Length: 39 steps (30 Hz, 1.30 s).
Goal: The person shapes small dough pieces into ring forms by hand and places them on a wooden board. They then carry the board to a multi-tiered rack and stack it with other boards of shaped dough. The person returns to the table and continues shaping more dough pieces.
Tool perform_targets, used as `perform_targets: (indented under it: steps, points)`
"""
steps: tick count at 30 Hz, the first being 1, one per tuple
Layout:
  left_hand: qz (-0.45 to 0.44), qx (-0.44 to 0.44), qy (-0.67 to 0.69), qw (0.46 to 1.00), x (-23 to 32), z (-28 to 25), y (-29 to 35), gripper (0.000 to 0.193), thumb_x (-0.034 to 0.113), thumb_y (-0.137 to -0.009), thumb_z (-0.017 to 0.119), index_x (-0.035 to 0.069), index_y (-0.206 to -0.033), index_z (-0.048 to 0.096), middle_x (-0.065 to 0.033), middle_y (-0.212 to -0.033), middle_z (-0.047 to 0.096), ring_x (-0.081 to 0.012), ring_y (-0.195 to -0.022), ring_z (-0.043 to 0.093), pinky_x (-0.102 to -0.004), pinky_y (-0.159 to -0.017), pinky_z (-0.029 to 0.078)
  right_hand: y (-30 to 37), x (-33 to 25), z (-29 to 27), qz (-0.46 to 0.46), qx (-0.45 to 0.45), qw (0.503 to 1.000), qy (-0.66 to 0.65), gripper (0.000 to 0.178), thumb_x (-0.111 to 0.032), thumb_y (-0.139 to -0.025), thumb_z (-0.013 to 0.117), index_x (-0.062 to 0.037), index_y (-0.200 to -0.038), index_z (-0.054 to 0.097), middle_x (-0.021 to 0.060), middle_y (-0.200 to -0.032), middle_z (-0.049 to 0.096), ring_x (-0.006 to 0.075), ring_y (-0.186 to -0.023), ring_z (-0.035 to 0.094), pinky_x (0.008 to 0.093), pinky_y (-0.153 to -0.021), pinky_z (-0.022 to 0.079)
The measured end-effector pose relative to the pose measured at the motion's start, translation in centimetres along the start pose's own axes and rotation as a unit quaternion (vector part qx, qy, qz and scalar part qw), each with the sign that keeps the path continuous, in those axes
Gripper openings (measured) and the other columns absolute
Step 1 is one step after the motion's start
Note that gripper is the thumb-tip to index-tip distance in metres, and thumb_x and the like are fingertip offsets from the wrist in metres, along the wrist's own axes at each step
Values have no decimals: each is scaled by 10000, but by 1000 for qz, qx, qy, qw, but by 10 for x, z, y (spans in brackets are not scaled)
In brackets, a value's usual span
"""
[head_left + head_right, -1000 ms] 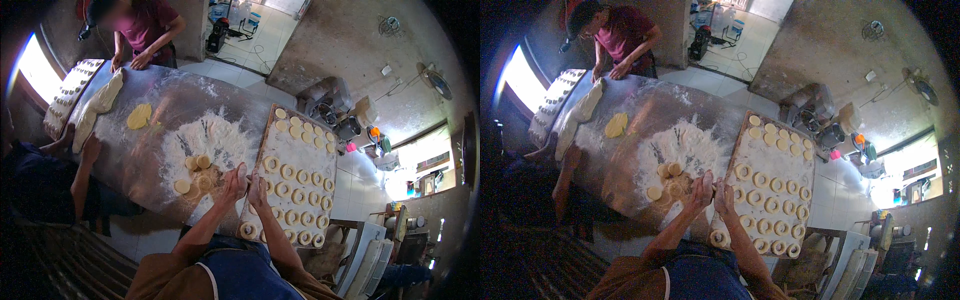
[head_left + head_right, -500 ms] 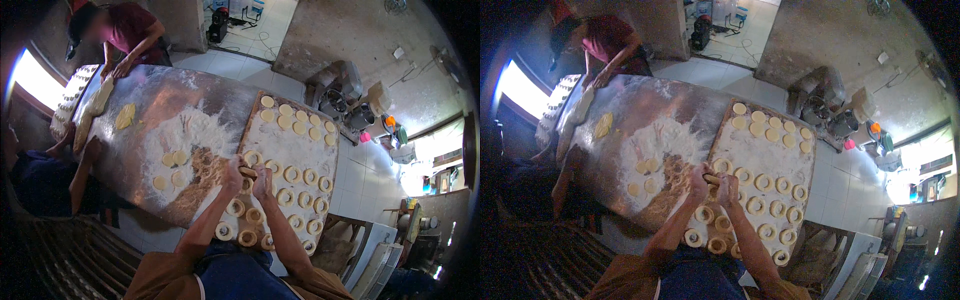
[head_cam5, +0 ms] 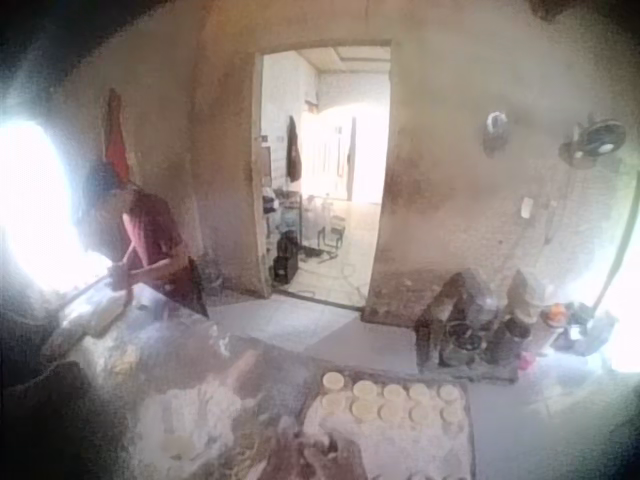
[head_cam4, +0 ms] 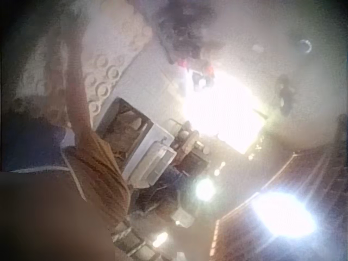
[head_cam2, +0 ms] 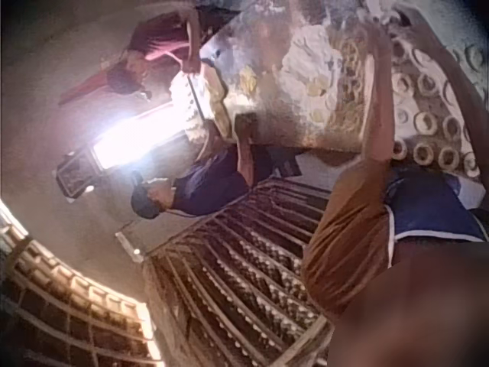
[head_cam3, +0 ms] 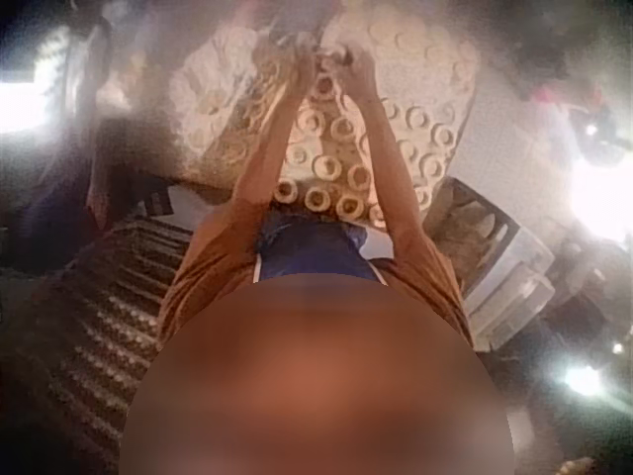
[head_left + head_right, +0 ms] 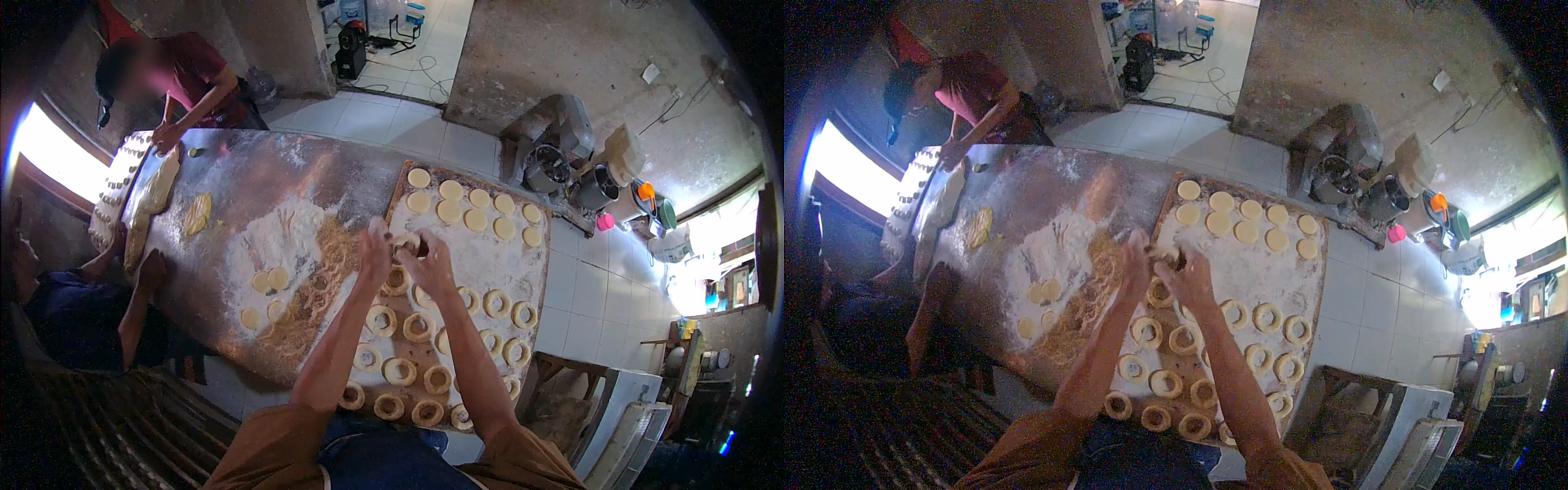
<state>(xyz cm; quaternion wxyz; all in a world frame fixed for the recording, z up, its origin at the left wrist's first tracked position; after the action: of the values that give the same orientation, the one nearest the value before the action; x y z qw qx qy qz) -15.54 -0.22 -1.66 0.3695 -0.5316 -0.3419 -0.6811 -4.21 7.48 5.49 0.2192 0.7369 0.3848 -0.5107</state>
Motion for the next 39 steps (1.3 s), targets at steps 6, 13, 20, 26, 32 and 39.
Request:
perform_targets:
  steps: [6, 13, 20, 26, 32, 39]
  points:
    - [146, -66, -439, 884, 9, -17, -21, 298, 196, -843, 603, -22, -1035, 536, -225, -999, 584, -399, -975, 538, -504, -813, 431, 26, 11, 6, -10, 55, 928, 367, 698, -257, -810, 668, 63, -1352, 367, 267, -1296, 484, 438, -1163, 499, 484, -926, 444]
    - [135, -54, -450, 881, 7, -20, -20, 400, 164, -757, 689, 29, -1119, 584, -194, -1023, 612, -386, -1007, 568, -462, -853, 454, 31, 46, 32, -44, -7, 941, 335, 686, -287, -796, 661, 42, -1338, 399, 276, -1267, 500, 442, -1187, 463, 494, -1012, 376]
    - [173, 8, -509, 843, 28, -135, 39, 465, 165, -765, 683, -14, -1178, 567, -274, -1201, 547, -423, -1167, 490, -499, -991, 381, 16, 10, 45, -58, 16, 938, 341, 384, -245, -819, 651, -54, -1139, 563, 153, -974, 624, 370, -940, 561, 445, -809, 470]
    - [241, 18, -618, 748, 78, -265, 36, 397, 131, -786, 654, 12, -1154, 566, -256, -1123, 585, -455, -1084, 520, -565, -896, 386, 61, -48, 131, -18, -1, 989, 146, 306, -197, -855, 630, -39, -1111, 576, 159, -955, 621, 359, -914, 569, 462, -806, 449]
    - [13, -53, -358, 932, 107, -279, 43, 397, 101, -810, 689, -9, -1163, 547, -181, -1012, 643, -279, -923, 649, -362, -780, 506, 61, -73, 219, 3, -40, 999, 33, 328, -102, -860, 658, 11, -1160, 587, 191, -992, 671, 255, -915, 663, 346, -790, 535]
    - [-47, -123, -108, 985, 128, -292, 67, 243, 102, -842, 689, -36, -1038, 650, -108, -947, 673, -159, -862, 650, -295, -771, 527, 61, -103, 243, 89, -43, 980, -175, 393, -31, -790, 717, 29, -1156, 588, 149, -872, 701, 187, -811, 683, 303, -748, 539]
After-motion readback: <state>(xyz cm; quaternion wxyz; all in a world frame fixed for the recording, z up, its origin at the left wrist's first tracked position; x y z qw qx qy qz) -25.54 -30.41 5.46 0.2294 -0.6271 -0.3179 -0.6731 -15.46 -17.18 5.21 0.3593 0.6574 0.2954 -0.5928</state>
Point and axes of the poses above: each hand's wrist, its own y-axis away from the middle knuckle, its own z-axis out of the palm, x = y × z, the point moved 1 cm from there along -y, towards the middle knuckle
